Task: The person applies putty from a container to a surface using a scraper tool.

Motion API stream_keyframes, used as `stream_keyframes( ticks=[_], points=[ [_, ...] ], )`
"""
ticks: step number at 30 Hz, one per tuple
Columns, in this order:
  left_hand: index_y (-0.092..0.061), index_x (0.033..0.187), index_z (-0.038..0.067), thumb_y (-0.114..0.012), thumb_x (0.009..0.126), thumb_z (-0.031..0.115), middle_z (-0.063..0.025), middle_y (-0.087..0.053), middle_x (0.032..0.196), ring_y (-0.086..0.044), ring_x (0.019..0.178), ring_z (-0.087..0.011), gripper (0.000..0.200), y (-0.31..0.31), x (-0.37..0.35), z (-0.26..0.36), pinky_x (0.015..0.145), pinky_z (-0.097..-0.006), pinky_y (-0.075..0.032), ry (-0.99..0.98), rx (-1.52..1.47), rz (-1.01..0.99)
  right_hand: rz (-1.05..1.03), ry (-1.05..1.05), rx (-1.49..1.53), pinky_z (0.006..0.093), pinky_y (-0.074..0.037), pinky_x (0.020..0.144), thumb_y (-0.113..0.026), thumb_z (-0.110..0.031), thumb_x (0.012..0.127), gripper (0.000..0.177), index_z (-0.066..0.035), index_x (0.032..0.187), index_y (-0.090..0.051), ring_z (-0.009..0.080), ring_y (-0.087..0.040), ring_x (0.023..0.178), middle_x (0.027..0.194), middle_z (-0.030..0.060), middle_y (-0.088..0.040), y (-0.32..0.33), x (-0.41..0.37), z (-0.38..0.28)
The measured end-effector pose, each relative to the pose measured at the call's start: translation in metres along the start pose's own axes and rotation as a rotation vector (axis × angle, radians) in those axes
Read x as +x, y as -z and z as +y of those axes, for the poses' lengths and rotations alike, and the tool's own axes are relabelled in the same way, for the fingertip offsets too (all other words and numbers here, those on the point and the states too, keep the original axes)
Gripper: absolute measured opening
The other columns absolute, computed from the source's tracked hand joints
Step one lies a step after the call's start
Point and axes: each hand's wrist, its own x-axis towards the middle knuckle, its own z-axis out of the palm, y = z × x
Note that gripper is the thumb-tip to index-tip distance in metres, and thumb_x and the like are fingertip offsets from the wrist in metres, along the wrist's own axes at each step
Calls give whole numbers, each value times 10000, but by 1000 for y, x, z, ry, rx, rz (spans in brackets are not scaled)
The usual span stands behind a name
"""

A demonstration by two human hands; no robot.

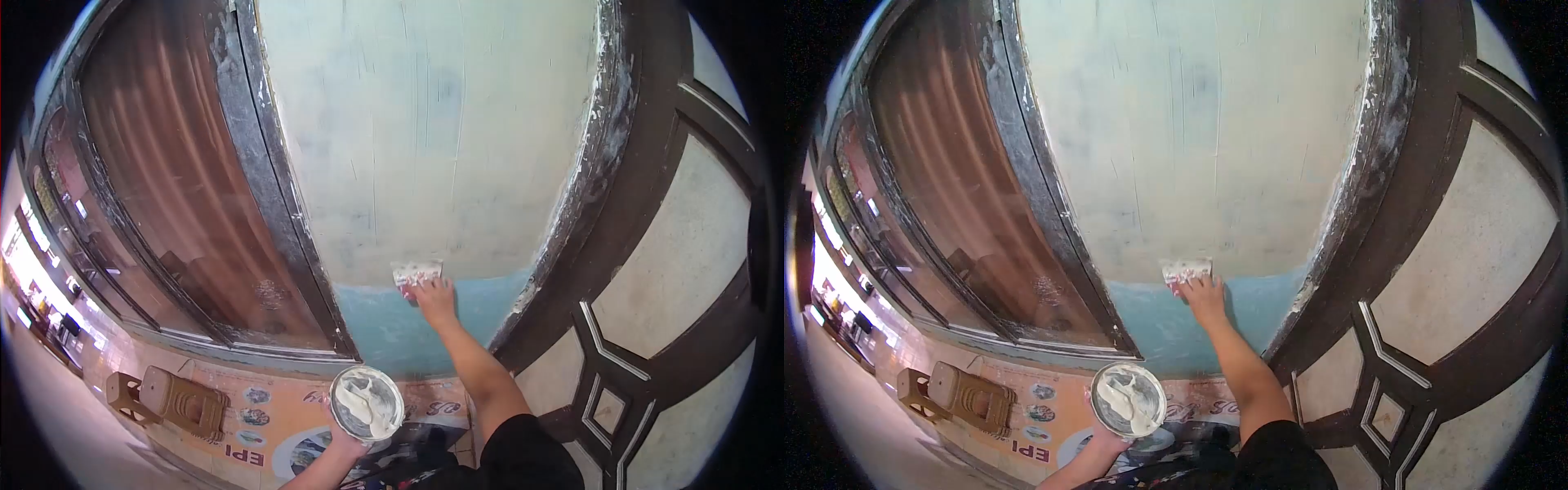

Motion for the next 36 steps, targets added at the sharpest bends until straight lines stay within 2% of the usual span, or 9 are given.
stream_keyframes(
  ticks=[5, 7, 14, 16, 17, 19, 27, 31, 36],
  points=[
    [-418, 1394, 201, -310, 785, 815, -83, -462, 1399, -461, 1250, -341, 872, 9, 2, -5, 1040, -538, -366, 31, -11, 27, -160, -1, 1, 561, -341, 981, -697, -209, 747, 309, -237, 1051, -642, 224, -501, 1105, 1133, 1, -580, -26, -67, -14],
    [-427, 1387, 196, -310, 778, 824, -87, -468, 1393, -464, 1245, -345, 883, 5, -1, -6, 1043, -536, -363, 12, 16, 30, -381, -107, 111, 573, -323, 1003, -714, -220, 738, 358, -237, 1088, -639, 229, -487, 1126, 1144, 15, -573, -24, -78, -20],
    [-417, 1388, 188, -316, 775, 816, -83, -475, 1380, -465, 1244, -333, 883, 14, 11, -9, 1038, -528, -370, 26, -26, 23, -302, -108, 243, 495, -388, 950, -656, -177, 792, 325, -185, 1117, -640, 251, -556, 1030, 1049, 57, -607, 3, -60, -2],
    [-420, 1387, 192, -315, 794, 792, -80, -472, 1383, -456, 1252, -333, 849, 8, 18, -10, 1041, -529, -364, 1, -50, -15, -346, -165, 560, 463, -411, 930, -630, -124, 789, 335, -133, 1124, -639, 295, -582, 1031, 1077, 118, -630, 22, -37, 6],
    [-422, 1386, 194, -315, 800, 783, -79, -470, 1384, -453, 1255, -333, 838, 5, 21, -10, 1041, -530, -362, -1, -42, -15, -140, -152, 650, 438, -461, 862, -603, -112, 793, 329, -59, 1118, -620, 353, -598, 1013, 1084, 170, -643, 35, -26, 10],
    [-428, 1380, 192, -313, 805, 774, -84, -470, 1381, -455, 1251, -338, 826, -5, 28, -9, 1039, -530, -364, -4, -45, -15, -256, -444, 804, 396, -494, 806, -617, -106, 784, 367, -16, 1139, -596, 353, -627, 941, 1050, 187, -651, 75, 13, 15],
    [-443, 1368, 182, -347, 808, 764, -98, -477, 1370, -474, 1230, -342, 813, -44, 60, -14, 1017, -537, -385, 31, -55, -204, 134, -397, 1079, 326, -491, 758, -643, -134, 833, 363, 23, 1152, -568, 194, -602, 791, 923, 155, -658, 176, 110, 81],
    [-454, 1358, 182, -333, 816, 752, -91, -491, 1357, -477, 1223, -345, 797, -57, 74, -16, 1017, -549, -378, -14, -7, -127, 210, -319, 1031, 323, -491, 773, -634, -128, 837, 358, 29, 1152, -571, 207, -621, 825, 946, 178, -659, 245, 173, 110],
    [-470, 1342, 188, -361, 797, 758, -87, -498, 1350, -477, 1220, -348, 796, -57, 101, -21, 1020, -547, -376, -52, -80, -116, 661, 34, 546, 359, -498, 778, -603, -108, 805, 328, -12, 1119, -612, 296, -641, 857, 920, 159, -650, 345, 264, 136]
  ],
)
